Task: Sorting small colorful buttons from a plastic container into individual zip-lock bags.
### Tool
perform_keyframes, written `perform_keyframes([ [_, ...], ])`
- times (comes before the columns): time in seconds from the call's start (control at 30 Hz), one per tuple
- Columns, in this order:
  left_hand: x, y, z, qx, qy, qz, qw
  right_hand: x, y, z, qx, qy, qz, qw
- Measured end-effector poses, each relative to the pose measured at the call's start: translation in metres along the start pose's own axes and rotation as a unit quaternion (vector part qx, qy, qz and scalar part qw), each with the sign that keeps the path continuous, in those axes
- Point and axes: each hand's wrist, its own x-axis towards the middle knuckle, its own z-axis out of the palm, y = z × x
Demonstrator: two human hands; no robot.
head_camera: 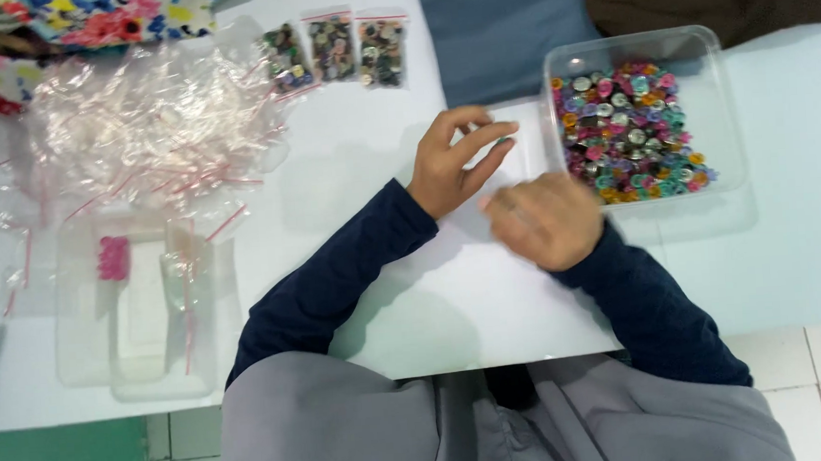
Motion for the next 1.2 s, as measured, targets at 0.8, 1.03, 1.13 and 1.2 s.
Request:
perform_keyframes([
  [0.8, -0.057, -0.026, -0.137, 0.245, -0.226, -0.136, 0.933, -0.012, 0.012, 0.135, -0.054, -0.151, 0.113, 0.981],
  [1.03, -0.062, -0.033, -0.134, 0.243, -0.257, -0.136, 0.926, -0.013, 0.010, 0.127, -0.027, -0.187, 0.141, 0.972],
  [1.13, -0.059, -0.031, -0.135, 0.237, -0.259, -0.144, 0.925, -0.014, 0.012, 0.127, -0.016, -0.196, 0.151, 0.969],
  [1.2, -0.059, -0.030, -0.134, 0.245, -0.261, -0.146, 0.922, -0.018, 0.013, 0.128, -0.014, -0.206, 0.163, 0.965],
])
